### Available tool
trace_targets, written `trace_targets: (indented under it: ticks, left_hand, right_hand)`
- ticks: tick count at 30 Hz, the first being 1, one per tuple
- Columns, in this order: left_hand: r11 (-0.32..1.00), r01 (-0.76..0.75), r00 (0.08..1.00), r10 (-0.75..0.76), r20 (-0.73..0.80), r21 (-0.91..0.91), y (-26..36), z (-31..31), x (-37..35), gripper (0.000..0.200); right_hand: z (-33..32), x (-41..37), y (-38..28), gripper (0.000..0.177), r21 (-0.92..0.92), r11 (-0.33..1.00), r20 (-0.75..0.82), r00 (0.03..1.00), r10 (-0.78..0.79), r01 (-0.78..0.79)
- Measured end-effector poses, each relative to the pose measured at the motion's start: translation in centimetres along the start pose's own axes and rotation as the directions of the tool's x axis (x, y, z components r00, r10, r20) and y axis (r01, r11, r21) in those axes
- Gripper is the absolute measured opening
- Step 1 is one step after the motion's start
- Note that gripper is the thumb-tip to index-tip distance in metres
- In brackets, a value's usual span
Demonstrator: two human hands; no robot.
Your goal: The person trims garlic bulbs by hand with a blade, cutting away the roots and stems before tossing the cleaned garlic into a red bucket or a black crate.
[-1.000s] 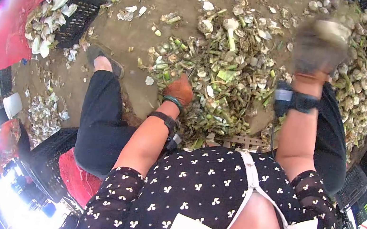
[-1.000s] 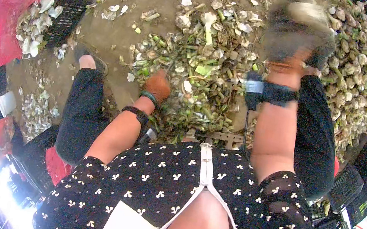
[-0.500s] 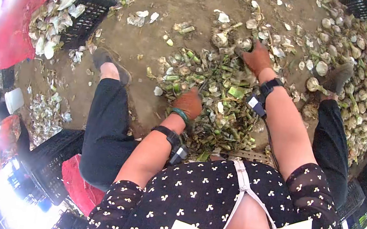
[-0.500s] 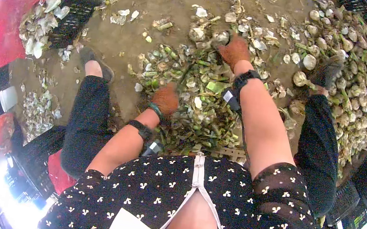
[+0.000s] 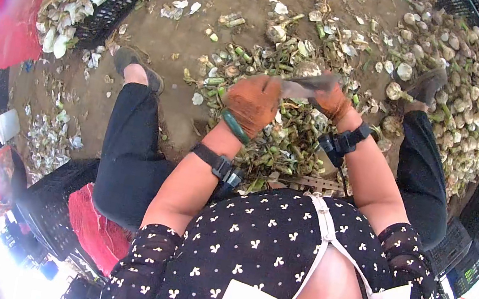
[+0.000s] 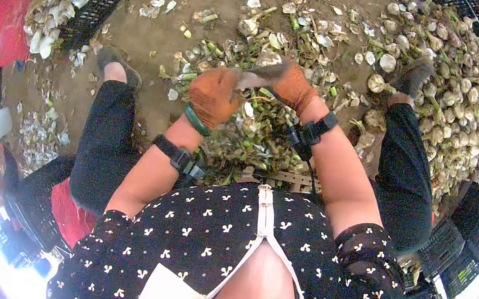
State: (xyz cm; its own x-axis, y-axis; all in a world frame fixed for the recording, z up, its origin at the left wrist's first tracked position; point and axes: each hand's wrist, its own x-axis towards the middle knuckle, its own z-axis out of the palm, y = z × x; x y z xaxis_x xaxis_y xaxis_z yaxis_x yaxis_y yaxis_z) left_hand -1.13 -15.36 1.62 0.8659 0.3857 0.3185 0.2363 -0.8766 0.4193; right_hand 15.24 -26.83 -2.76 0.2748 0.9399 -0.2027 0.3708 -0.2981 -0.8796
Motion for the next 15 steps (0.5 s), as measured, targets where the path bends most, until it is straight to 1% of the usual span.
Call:
trace_targets:
  ticks: [1, 2, 4, 5, 7, 8, 9, 10, 11, 12, 13, 14, 15]
  left_hand:
    - [0.999, -0.032, 0.999, 0.032, -0.002, 0.002, 0.4, -0.4, 0.1, 0.02]
    - [0.998, -0.065, 0.998, 0.065, 0.001, 0.003, 0.6, -0.6, 0.1, 0.019]
    - [0.997, -0.073, 0.997, 0.072, 0.013, 0.011, 0.7, -0.4, -0.1, 0.018]
    - [0.998, -0.065, 0.998, 0.065, 0.004, 0.008, 0.9, -0.4, -0.1, 0.017]
    - [0.998, -0.056, 0.998, 0.056, -0.005, 0.006, 0.8, -0.3, -0.2, 0.017]
    - [0.999, -0.025, 0.999, 0.026, 0.03, -0.028, 0.5, -0.1, -0.4, 0.016]
    - [0.998, 0.009, 0.998, -0.005, 0.068, -0.061, 0.0, 0.3, -0.7, 0.015]
    - [0.998, 0.015, 0.998, -0.011, 0.068, -0.062, -1.2, 1.3, -1.9, 0.015]
    - [0.97, 0.238, 0.937, -0.241, 0.254, 0.044, -3.4, 2.8, -3.3, 0.015]
    - [0.886, 0.425, 0.792, -0.462, 0.4, 0.184, -5.0, 3.5, -4.0, 0.016]
    - [0.883, 0.433, 0.792, -0.469, 0.391, 0.18, -5.7, 2.9, -4.5, 0.016]
    - [0.828, 0.507, 0.719, -0.56, 0.412, 0.24, -6.5, 2.4, -4.7, 0.018]
    - [0.76, 0.574, 0.625, -0.648, 0.436, 0.306, -6.8, 2.1, -5.1, 0.021]
  right_hand:
    - [0.1, -0.3, 0.0, 0.026, 0.135, 0.991, 0.054, 0.998, -0.027, 0.02]
    - [0.2, -0.3, 0.7, 0.025, 0.185, 0.981, 0.077, 0.995, -0.068, 0.053]
    - [0.5, -0.4, 2.0, 0.025, 0.287, 0.952, 0.125, 0.981, -0.149, 0.108]
    - [0.9, -0.1, 2.2, 0.025, 0.447, 0.894, 0.163, 0.983, -0.081, -0.001]
    - [0.7, -0.1, 2.7, 0.025, 0.588, 0.801, 0.214, 0.977, -0.02, -0.112]
    - [-0.4, -0.1, 1.0, 0.026, 0.297, 0.953, 0.217, 0.968, -0.123, 0.054]
    - [-0.5, -0.7, 0.0, 0.027, 0.137, 0.981, 0.24, 0.956, -0.169, 0.139]
    - [-0.5, -1.3, -1.0, 0.028, -0.023, 0.973, 0.262, 0.941, -0.215, 0.228]
    - [-0.1, -2.2, -2.0, 0.03, 0.254, 0.967, 0.136, 0.988, -0.068, 0.032]
    - [0.2, -1.9, -1.0, 0.033, 0.333, 0.942, 0.078, 0.997, 0.009, -0.035]
    - [0.4, -1.6, -0.1, 0.037, 0.42, 0.903, 0.019, 0.996, 0.088, -0.088]
    - [0.4, -1.0, -0.5, 0.04, 0.507, 0.853, -0.039, 0.986, 0.164, -0.122]
    - [0.6, -0.1, -0.9, 0.041, 0.359, 0.926, -0.104, 0.982, 0.161, -0.114]
